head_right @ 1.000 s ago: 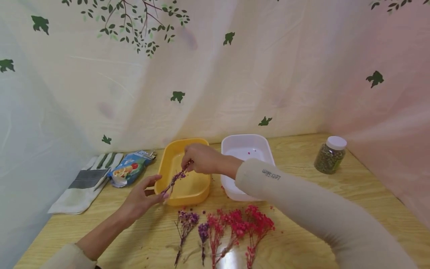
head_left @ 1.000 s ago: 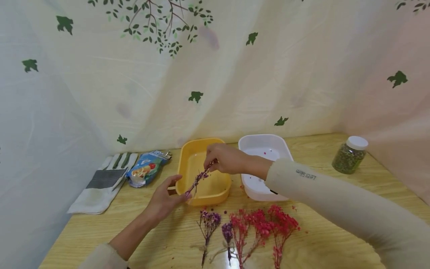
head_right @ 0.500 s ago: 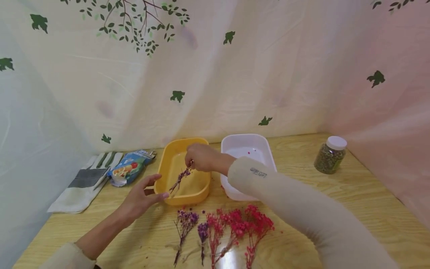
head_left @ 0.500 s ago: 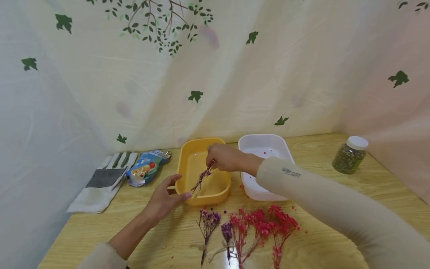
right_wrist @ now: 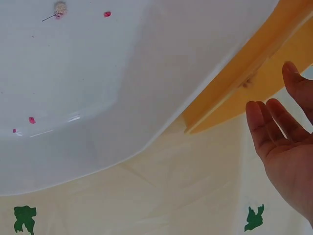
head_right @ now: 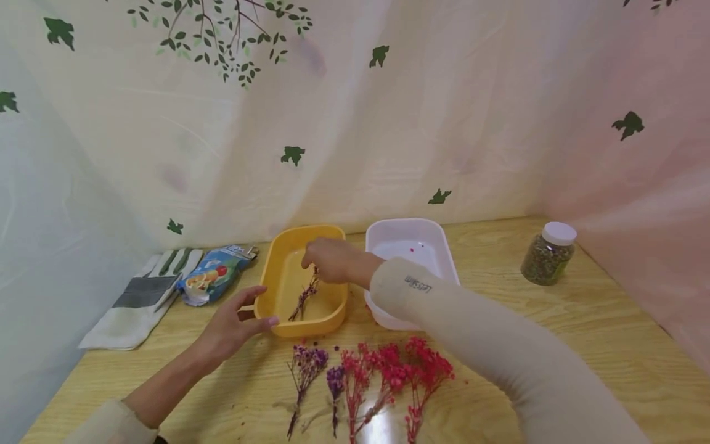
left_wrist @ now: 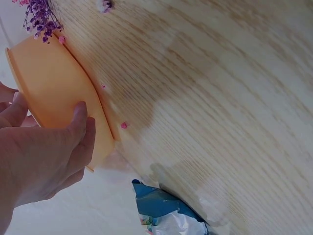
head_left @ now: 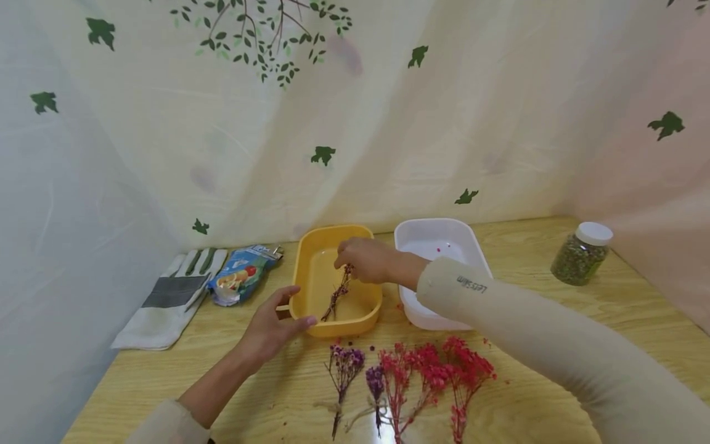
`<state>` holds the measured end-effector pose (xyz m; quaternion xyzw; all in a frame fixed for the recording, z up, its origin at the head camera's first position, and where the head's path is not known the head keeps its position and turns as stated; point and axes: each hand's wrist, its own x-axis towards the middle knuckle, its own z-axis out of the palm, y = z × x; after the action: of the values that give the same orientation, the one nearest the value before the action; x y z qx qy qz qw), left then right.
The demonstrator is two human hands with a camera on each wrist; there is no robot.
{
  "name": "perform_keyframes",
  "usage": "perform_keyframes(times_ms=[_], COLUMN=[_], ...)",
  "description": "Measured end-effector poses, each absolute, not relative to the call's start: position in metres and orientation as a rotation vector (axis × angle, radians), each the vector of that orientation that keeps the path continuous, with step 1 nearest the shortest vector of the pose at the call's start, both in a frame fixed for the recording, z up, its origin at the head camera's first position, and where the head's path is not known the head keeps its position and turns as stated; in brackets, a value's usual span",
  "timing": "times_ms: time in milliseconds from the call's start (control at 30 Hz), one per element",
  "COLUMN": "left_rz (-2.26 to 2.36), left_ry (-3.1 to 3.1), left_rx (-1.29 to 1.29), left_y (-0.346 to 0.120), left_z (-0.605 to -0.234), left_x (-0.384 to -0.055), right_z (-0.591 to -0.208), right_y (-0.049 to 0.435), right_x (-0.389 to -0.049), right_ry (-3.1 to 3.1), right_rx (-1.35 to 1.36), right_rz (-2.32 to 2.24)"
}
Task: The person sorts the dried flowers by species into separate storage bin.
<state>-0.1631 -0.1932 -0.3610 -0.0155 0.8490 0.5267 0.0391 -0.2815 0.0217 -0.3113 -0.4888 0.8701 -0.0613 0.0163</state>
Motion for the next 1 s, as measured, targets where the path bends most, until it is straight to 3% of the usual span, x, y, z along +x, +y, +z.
perform_keyframes(times_ms=[467,733,1000], left_rz=[1.601,1.619,1.662], left_ry=[2.588,2.587,2.572], left_rx=[-0.033,-0.031,0.001], left_y=[-0.194,-0.195,-0.194], left_z=[-0.358,-0.358,-0.360], left_x=[-0.163,-0.163,-0.161], right_z=[-0.296,-0.287,-0.304], right_y=[0.025,0.038,0.066], right_x=[-0.264,-0.231,-0.189], right_ry=[2.641,2.598,2.477], right_rx=[-1.557,-1.719,-1.957], right_rz=[-0.434,-0.519,-0.720])
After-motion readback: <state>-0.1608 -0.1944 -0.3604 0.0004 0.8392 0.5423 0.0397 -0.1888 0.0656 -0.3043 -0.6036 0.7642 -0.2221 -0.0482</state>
